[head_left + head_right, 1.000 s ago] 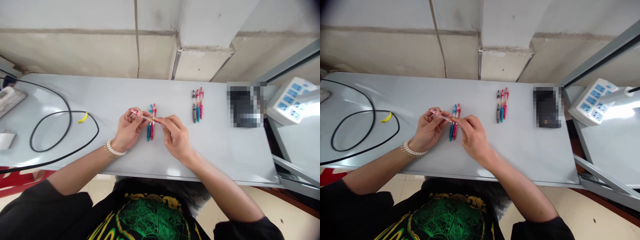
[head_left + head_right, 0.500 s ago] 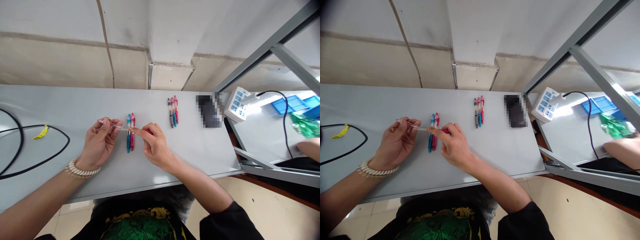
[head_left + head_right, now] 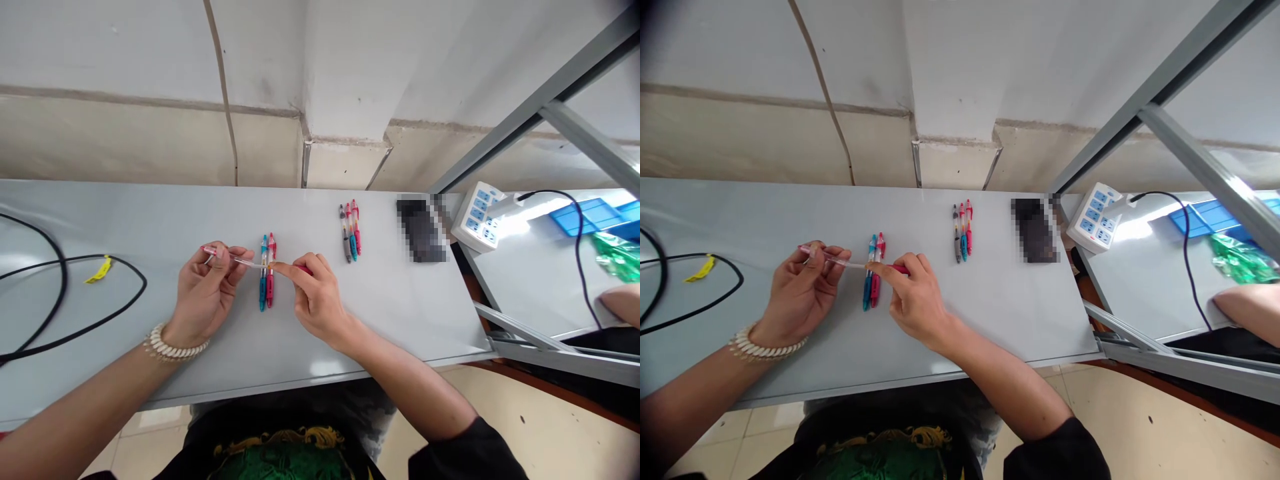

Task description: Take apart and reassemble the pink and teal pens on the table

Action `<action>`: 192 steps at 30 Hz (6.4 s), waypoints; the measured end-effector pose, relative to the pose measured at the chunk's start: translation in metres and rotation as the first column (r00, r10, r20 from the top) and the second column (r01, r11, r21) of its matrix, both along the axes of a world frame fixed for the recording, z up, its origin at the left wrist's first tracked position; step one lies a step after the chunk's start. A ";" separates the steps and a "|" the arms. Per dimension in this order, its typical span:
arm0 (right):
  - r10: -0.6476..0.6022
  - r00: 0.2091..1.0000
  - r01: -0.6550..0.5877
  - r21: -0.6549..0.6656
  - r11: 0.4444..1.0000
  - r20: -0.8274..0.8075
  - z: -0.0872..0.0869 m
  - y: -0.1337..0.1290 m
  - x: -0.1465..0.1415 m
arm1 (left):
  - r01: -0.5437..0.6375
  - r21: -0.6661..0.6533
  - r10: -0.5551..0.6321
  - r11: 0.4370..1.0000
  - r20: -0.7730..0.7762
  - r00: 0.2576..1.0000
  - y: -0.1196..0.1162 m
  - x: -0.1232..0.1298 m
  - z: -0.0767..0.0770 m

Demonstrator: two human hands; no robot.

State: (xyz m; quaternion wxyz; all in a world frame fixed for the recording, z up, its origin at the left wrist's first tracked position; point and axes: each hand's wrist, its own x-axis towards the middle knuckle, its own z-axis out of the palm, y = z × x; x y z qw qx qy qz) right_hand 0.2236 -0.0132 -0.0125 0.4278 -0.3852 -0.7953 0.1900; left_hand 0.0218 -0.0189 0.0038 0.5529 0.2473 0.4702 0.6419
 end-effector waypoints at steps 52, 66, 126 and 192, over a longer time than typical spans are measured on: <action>0.088 0.969 -0.125 -0.153 0.980 -0.230 0.006 -0.001 0.000 | 0.031 0.079 -0.024 0.996 -0.079 0.997 -0.006 0.011 0.001; 0.146 0.927 -0.340 -0.611 0.715 -0.345 0.009 -0.009 -0.010 | 0.314 0.125 -0.333 0.941 0.181 0.925 -0.004 -0.001 0.011; -0.324 0.829 0.324 0.081 0.943 0.457 0.002 0.026 0.033 | 0.372 0.063 -0.111 0.926 -0.897 0.428 -0.001 -0.006 -0.013; 0.030 0.943 -0.159 -0.370 0.915 -0.332 0.001 -0.009 -0.027 | 0.164 0.114 -0.186 0.980 0.218 0.958 -0.006 0.004 0.031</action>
